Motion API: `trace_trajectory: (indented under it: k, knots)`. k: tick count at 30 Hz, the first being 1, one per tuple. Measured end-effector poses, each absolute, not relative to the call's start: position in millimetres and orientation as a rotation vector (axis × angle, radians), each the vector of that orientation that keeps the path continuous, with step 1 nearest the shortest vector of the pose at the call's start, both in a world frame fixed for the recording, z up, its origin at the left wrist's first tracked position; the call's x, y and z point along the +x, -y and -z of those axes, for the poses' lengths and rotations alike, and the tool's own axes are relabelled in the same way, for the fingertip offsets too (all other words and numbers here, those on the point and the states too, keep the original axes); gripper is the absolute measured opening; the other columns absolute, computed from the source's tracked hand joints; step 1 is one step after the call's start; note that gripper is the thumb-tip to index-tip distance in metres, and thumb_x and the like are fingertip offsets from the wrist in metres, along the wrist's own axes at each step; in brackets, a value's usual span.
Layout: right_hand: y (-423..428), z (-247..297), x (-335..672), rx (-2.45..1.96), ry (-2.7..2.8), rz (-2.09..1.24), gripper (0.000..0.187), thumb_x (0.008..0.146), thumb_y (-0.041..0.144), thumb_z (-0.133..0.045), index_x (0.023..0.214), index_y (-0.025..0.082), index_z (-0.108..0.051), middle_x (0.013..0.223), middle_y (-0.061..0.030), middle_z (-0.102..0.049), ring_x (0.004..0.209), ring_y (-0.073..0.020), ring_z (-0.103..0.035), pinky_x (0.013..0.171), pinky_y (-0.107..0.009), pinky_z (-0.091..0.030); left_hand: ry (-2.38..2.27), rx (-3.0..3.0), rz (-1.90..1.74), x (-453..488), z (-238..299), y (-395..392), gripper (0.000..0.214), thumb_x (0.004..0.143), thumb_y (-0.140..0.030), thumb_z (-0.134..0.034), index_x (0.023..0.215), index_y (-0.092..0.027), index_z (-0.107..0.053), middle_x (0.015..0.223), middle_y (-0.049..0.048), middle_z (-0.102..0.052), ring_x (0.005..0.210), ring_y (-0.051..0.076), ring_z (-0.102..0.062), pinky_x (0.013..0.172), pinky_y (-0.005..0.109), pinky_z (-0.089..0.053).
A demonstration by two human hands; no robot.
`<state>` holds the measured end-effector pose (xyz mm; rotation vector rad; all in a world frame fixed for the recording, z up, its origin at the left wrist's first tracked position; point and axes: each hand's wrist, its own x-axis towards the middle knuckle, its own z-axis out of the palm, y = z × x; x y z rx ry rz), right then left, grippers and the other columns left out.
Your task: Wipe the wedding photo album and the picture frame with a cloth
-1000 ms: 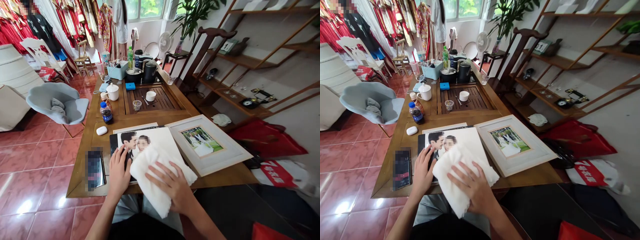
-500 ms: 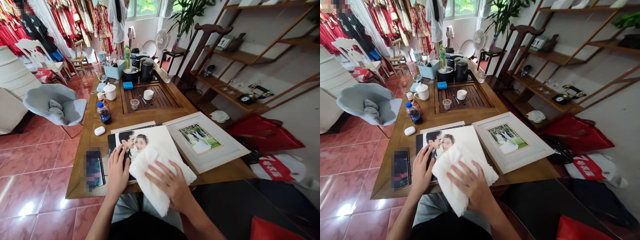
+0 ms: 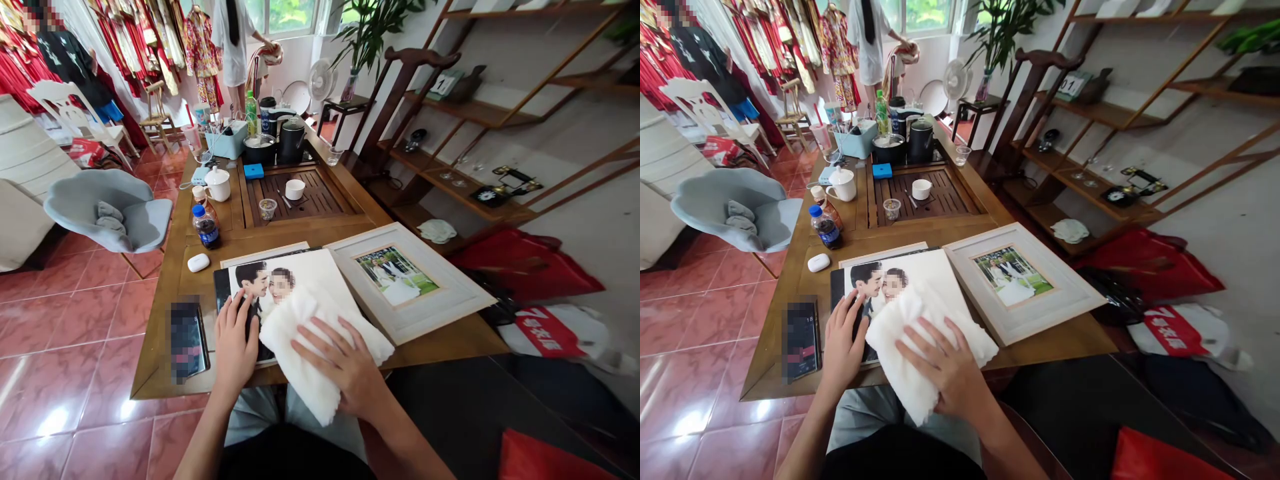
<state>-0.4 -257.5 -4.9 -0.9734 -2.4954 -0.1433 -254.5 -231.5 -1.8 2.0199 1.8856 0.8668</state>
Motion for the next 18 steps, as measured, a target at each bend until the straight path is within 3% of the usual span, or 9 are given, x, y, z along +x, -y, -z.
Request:
trace_trajectory:
  k: [7, 14, 18]
  knots:
    - [243, -4, 19, -1.189, 2.37, 0.181, 0.068, 0.09, 0.029, -0.05, 0.157, 0.022, -0.04, 0.149, -0.0113, -0.059, 0.142, -0.0328, -0.046, 0.118, -0.054, -0.023, -1.87, 2.029, -0.849, -256, 0, 232, 0.046, 0.106, -0.032, -0.044, 0.152, -0.032, -0.048, 0.161, 0.0042, -0.047, 0.151, 0.028, -0.038, 0.123, 0.054, -0.032]
    - [253, 1, 2, -0.963, 2.51, 0.109, 0.066, 0.094, 0.036, -0.045, 0.159, 0.025, -0.039, 0.154, -0.0064, -0.054, 0.148, -0.0319, -0.038, 0.122, -0.058, -0.013, -1.885, 2.036, -0.842, -254, 4, 232, 0.046, 0.106, -0.031, -0.044, 0.151, -0.03, -0.048, 0.161, 0.005, -0.047, 0.151, 0.029, -0.037, 0.123, 0.055, -0.032]
    - [244, -4, 13, -1.107, 2.426, 0.133, 0.068, 0.091, 0.028, -0.049, 0.158, 0.024, -0.039, 0.151, -0.0094, -0.057, 0.144, -0.0317, -0.043, 0.12, -0.055, -0.02, -1.876, 2.038, -0.838, -255, 3, 233, 0.045, 0.106, -0.031, -0.044, 0.151, -0.031, -0.049, 0.161, 0.0046, -0.047, 0.152, 0.029, -0.036, 0.124, 0.054, -0.032]
